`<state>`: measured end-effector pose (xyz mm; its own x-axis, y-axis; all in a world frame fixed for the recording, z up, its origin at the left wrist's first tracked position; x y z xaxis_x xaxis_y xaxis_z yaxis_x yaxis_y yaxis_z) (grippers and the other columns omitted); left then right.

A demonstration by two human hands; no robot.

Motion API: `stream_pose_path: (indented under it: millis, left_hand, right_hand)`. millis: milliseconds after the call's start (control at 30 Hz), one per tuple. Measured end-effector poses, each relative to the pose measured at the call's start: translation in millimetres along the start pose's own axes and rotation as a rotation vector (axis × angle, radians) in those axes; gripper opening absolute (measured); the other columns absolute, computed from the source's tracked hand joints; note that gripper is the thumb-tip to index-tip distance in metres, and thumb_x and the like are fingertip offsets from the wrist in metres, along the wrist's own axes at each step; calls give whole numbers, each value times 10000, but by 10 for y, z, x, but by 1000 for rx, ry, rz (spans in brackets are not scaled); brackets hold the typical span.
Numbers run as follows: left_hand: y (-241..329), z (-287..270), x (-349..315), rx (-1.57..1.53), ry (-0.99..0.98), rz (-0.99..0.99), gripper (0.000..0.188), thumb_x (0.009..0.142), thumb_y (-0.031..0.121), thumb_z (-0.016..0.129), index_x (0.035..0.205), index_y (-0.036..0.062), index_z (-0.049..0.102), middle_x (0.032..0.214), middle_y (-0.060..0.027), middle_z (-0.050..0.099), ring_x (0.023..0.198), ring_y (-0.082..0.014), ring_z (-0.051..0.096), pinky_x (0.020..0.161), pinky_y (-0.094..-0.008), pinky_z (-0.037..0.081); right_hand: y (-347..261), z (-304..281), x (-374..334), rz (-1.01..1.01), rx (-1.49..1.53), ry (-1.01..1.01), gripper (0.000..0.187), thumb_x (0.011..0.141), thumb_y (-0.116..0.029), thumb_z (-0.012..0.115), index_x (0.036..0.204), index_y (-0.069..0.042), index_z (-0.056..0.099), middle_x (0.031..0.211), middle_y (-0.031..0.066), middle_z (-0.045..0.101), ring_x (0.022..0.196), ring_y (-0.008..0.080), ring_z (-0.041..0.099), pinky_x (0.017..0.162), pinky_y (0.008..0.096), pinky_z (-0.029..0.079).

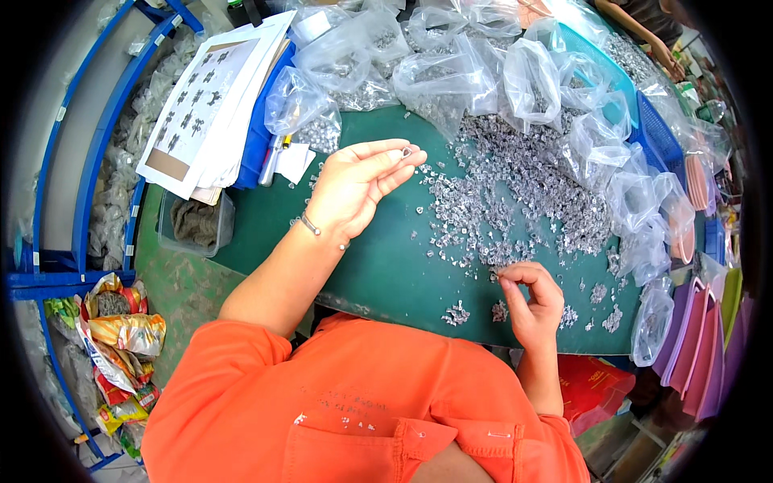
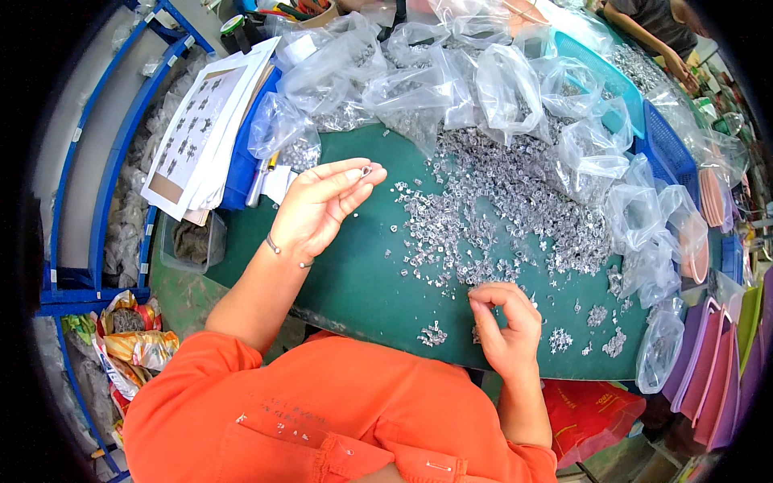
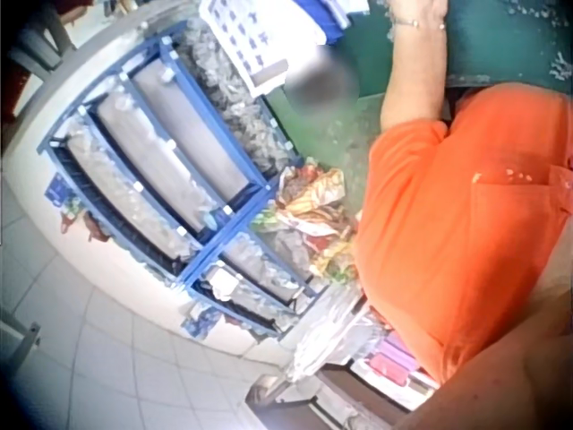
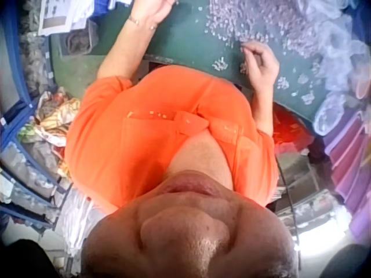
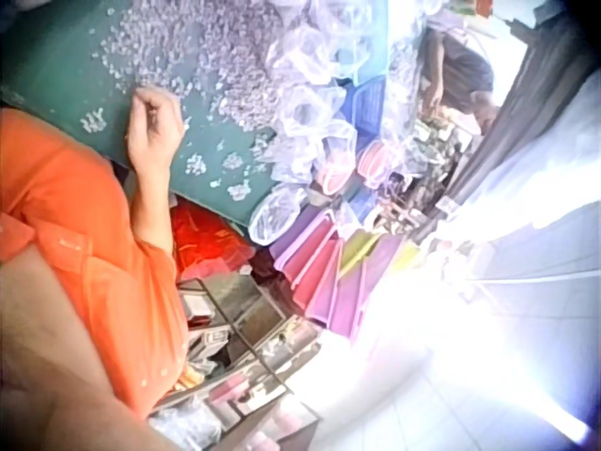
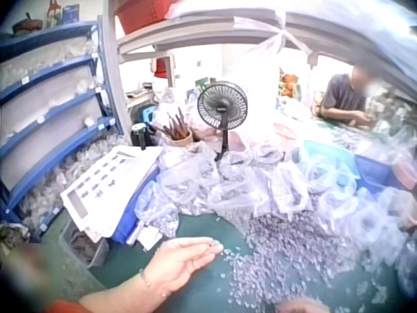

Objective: The person sorts small metal components by hand on a workstation, picking individual pieces from a central pile and organizing them into smaller clusters.

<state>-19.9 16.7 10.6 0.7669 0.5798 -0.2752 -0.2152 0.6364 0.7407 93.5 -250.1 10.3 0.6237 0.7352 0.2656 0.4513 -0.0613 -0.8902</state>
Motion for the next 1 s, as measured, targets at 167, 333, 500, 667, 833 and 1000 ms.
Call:
stream_pose_path:
  millis: [167, 333, 500, 667, 833, 1000]
  left_hand:
    - [39, 26, 14, 35, -27, 8, 201, 896, -15, 621, 1082, -90, 625, 1087, -197, 666, 1038, -275, 666, 871, -299, 575]
    - [161, 44, 127, 444, -6, 319, 180, 844, -18, 680, 1022, -40, 665, 1002, -114, 689, 899, -178, 677, 797, -267, 550]
    - [1111, -228, 669, 1262, 452, 1026, 98, 768, 11, 683, 856, 30, 721, 840, -77, 655, 759, -194, 657, 701, -279, 530]
    - [1238, -335, 1057, 1726, 345, 808, 154, 772, 24, 688, 922, 8, 721, 908, -98, 706, 825, -172, 692, 753, -280, 543]
    - [1115, -496, 1237, 1410, 228, 626, 248, 770, 29, 691, 1017, 42, 709, 921, -103, 721, 817, -174, 700, 753, -283, 549]
    - [1007, -479, 1214, 1333, 235, 675, 314, 775, 38, 707, 1088, 41, 684, 955, -91, 726, 844, -168, 699, 778, -285, 546]
  right_hand:
    - [-3, -13, -57, 75, 22, -33, 93, 830, 103, 623, 895, 38, 629, 915, 115, 655, 835, 166, 616, 754, 270, 493]
    - [7, -5, -108, 81, 7, 45, 91, 807, 75, 654, 875, 14, 648, 865, 103, 678, 759, 167, 620, 687, 269, 491]
    - [25, -111, -191, 131, -19, 135, 83, 811, 74, 652, 866, 12, 644, 868, 96, 678, 766, 165, 615, 702, 269, 488]
    - [82, -202, -311, 178, -22, 198, 76, 819, 73, 650, 871, 19, 640, 868, 97, 674, 778, 165, 617, 712, 268, 489]
    - [79, -235, -395, 182, -29, 144, 69, 876, 83, 599, 927, 38, 604, 912, 92, 622, 834, 151, 596, 755, 260, 484]
    - [104, -250, -442, 236, -19, 233, 82, 820, 82, 644, 872, 18, 642, 868, 100, 669, 779, 166, 621, 718, 267, 493]
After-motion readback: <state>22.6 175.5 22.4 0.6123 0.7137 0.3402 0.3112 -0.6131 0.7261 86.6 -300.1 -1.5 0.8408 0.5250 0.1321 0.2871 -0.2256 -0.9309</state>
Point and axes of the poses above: each hand's wrist, its own x-axis towards the middle knuckle, its own z-axis out of the palm, y = z × x, the point moved 3 cm from there along x, towards the middle knuckle
